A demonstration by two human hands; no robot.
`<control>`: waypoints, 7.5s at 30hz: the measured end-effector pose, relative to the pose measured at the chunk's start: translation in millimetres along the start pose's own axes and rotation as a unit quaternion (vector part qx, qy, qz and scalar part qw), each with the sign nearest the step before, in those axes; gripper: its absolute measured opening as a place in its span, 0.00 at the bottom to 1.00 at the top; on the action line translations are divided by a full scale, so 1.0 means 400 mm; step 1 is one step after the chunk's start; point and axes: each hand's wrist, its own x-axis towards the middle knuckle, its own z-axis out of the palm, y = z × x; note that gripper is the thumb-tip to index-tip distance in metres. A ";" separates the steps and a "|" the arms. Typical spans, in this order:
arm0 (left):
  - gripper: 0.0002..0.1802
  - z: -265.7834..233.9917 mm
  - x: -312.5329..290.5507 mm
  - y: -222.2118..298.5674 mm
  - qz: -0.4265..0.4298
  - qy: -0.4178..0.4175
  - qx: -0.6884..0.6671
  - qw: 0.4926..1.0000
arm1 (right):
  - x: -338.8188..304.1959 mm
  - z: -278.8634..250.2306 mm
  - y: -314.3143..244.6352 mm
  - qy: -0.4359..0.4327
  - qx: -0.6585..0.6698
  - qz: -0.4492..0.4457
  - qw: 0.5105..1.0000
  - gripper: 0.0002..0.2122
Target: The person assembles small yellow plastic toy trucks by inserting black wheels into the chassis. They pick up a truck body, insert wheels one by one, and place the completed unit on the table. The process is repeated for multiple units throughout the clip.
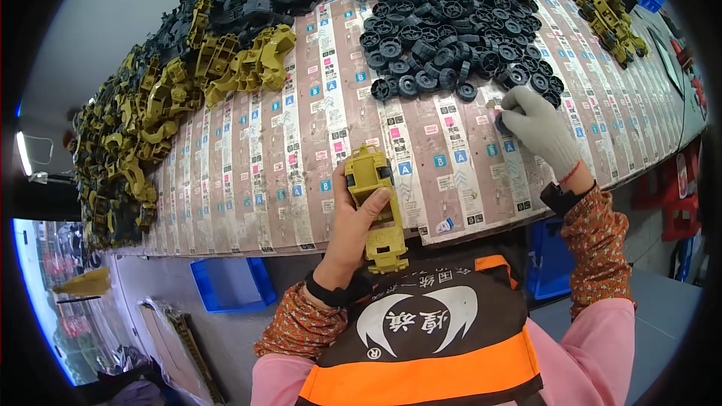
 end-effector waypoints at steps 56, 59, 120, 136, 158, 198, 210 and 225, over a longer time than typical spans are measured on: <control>0.62 0.066 -0.025 -0.044 0.407 0.162 0.106 0.893 | -0.373 0.149 -0.267 -0.124 0.152 -0.226 0.954 0.28; 0.59 0.063 -0.009 -0.028 0.437 0.157 0.152 0.873 | -0.347 0.139 -0.283 -0.145 0.143 -0.216 0.955 0.30; 0.16 -0.764 0.254 0.415 0.242 0.282 0.348 0.861 | -0.311 -0.128 -0.077 -0.374 -0.296 -0.171 0.862 0.11; 0.46 -0.648 0.723 0.517 0.150 0.251 0.669 0.683 | -0.356 -0.047 -0.157 -0.205 -0.192 -0.144 0.949 0.08; 0.38 -0.103 0.591 0.391 0.252 0.049 0.766 0.589 | -0.274 -0.063 -0.097 -0.060 -0.177 -0.199 0.962 0.07; 0.41 -0.068 0.173 0.235 -0.003 -0.183 -0.098 0.978 | -0.184 0.028 -0.053 0.031 0.151 -0.144 0.977 0.16; 0.36 0.068 0.014 0.041 -0.032 -0.144 -0.074 0.986 | -0.211 0.189 -0.220 0.022 0.390 -0.131 0.911 0.14; 0.32 0.087 0.003 -0.033 0.060 -0.111 0.097 0.987 | -0.279 0.196 -0.199 0.055 0.227 -0.179 0.956 0.18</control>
